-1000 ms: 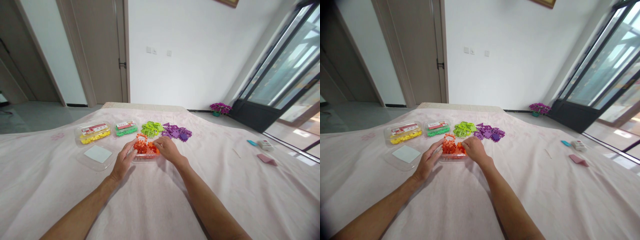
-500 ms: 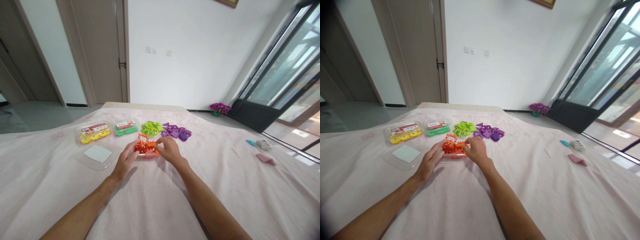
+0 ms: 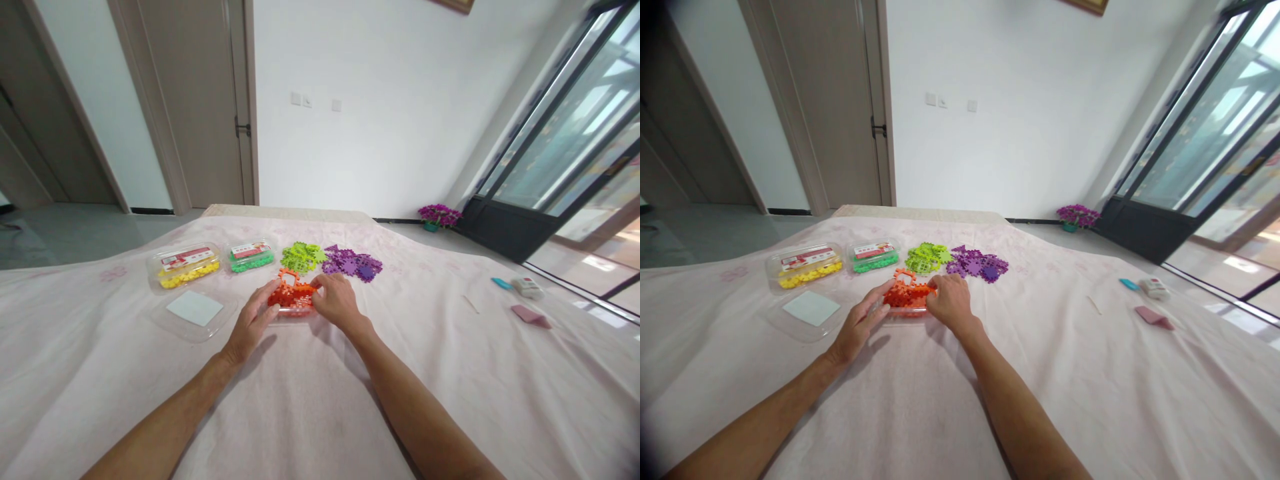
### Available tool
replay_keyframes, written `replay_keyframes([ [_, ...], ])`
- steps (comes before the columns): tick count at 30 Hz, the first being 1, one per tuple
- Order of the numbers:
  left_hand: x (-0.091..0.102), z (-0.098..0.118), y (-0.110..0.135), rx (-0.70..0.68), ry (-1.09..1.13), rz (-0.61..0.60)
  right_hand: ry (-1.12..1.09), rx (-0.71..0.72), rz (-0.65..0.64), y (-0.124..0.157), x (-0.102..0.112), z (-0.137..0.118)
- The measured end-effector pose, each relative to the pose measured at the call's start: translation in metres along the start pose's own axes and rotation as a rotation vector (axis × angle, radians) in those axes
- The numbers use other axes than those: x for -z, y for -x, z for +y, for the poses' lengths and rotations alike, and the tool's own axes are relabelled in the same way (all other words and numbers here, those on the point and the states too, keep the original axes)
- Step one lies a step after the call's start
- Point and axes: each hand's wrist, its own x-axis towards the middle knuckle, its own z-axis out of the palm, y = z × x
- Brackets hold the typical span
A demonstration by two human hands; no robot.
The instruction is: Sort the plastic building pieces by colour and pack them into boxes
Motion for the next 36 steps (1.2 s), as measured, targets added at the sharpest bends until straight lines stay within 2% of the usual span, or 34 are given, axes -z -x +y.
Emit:
replay_keyframes([
  [5, 0.0, 0.002, 0.0, -0.002, -0.006, 0.0, -0.026, 0.0, -0.02, -0.001, -0.002, 0.004],
  [9, 0.0, 0.001, 0.0, -0.006, -0.018, -0.003, -0.079, 0.037, 0.028, -0.002, -0.006, 0.007],
  [12, 0.0, -0.001, -0.001, -0.034, -0.057, -0.021, -0.148, 0.091, 0.016, -0.003, -0.01, 0.009],
  [14, -0.001, -0.002, -0.002, -0.051, -0.119, -0.035, -0.214, 0.093, 0.033, -0.005, -0.013, 0.011],
  [17, -0.004, -0.002, -0.005, -0.067, -0.269, -0.059, -0.297, 0.056, 0.133, -0.008, -0.017, 0.015],
  [20, -0.01, -0.002, -0.006, -0.1, -0.459, -0.073, -0.309, 0.09, 0.183, -0.008, -0.018, 0.015],
  [25, -0.012, -0.005, -0.008, -0.2, -0.584, -0.093, -0.253, 0.235, 0.12, -0.004, -0.011, 0.004],
  [29, -0.006, -0.007, -0.009, -0.219, -0.602, -0.011, -0.147, 0.334, -0.008, 0.001, -0.005, -0.005],
  [32, -0.002, -0.008, -0.009, -0.213, -0.671, 0.016, -0.077, 0.324, -0.105, 0.003, -0.005, -0.007],
  [36, 0.001, -0.008, -0.009, -0.234, -0.765, -0.029, -0.02, 0.288, -0.117, 0.005, -0.005, -0.006],
])
